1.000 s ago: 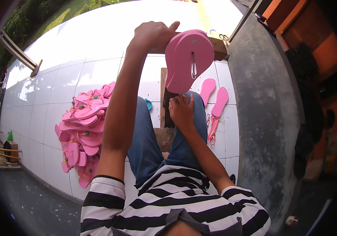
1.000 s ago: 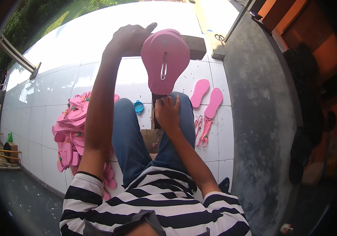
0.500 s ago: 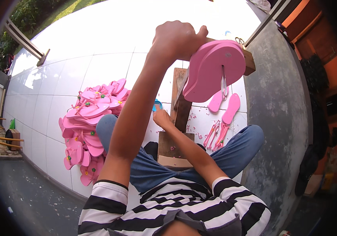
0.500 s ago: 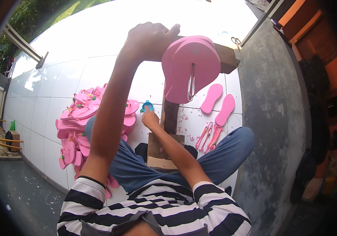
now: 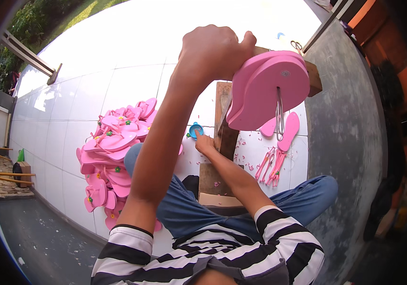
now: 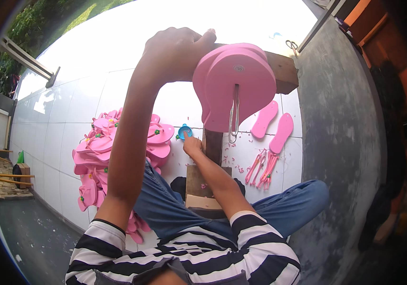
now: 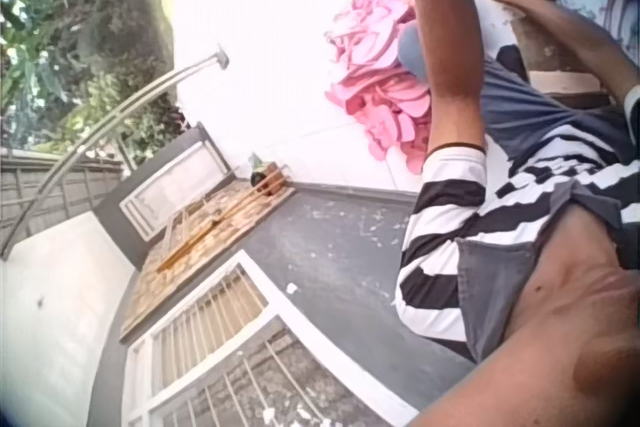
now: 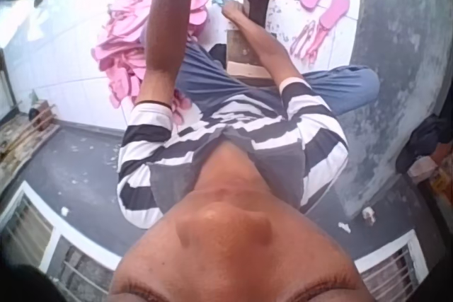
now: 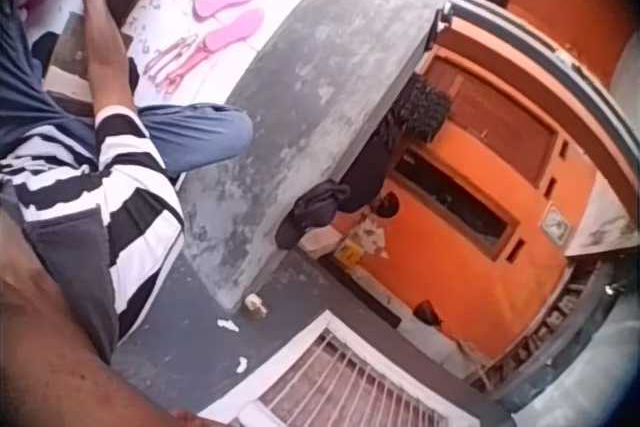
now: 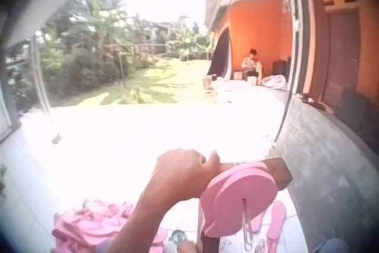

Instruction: The person assembles flip-flops by using a metal insertion tool to pull rubber straps through pre-cut holes in pink foam soles, then places the completed footwear onto a pile.

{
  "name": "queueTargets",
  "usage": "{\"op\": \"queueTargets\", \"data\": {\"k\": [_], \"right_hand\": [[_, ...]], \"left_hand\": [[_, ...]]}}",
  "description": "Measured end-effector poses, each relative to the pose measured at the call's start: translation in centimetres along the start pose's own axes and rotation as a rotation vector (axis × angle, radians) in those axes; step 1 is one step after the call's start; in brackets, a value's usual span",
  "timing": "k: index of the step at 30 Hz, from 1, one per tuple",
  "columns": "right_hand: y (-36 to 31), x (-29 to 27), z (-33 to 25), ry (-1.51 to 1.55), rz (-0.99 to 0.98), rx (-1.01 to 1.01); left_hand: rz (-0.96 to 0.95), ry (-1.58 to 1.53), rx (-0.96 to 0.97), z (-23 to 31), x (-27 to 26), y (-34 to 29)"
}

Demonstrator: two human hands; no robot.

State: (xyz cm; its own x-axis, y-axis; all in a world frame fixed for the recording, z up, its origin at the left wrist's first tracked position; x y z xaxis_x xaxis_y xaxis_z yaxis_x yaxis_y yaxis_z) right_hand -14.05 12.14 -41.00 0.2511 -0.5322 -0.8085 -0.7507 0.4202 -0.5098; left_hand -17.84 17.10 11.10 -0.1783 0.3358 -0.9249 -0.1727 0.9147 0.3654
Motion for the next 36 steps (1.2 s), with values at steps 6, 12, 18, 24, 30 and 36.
{"op": "queueTargets", "data": {"k": [6,12,18,24,30,36], "right_hand": [[0.1,0.1,-0.2,0.029,0.064,-0.044],[-2.6,-2.6,0.7,0.753,-0.008,-0.068],[-13.3,-9.9,-1.4,1.907,-0.759,0.002],[-27.5,-21.4,0.2,2.101,-0.779,-0.412],[-35.2,-33.5,4.1,1.671,-0.147,-0.693],[-34.5,-39.4,3.7,1.267,0.275,-0.665]], "left_hand": [[0.020,0.015,-0.018,0.0,0.1,0.2],[-0.051,-0.126,-0.164,0.2,0.8,1.5],[-0.071,-0.041,-0.128,-0.4,1.2,0.8],[-0.134,-0.026,-0.140,-0.2,0.8,0.8],[-0.144,0.023,-0.078,0.9,-0.6,0.8],[-0.167,-0.159,-0.278,-0.5,0.8,0.9]]}}
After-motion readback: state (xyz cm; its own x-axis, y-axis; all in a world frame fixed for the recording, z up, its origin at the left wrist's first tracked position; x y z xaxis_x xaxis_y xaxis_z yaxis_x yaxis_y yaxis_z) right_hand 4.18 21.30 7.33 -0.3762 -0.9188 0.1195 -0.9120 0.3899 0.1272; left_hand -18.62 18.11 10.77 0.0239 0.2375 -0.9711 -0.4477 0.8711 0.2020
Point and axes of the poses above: each hand's wrist, its own y-axis towards the middle knuckle, its own x-axis out of the palm, z = x × y, the point moved 7 cm from there along y, towards the middle knuckle, and after that the axes turned 10 degrees about x, right-handed, at the moved point
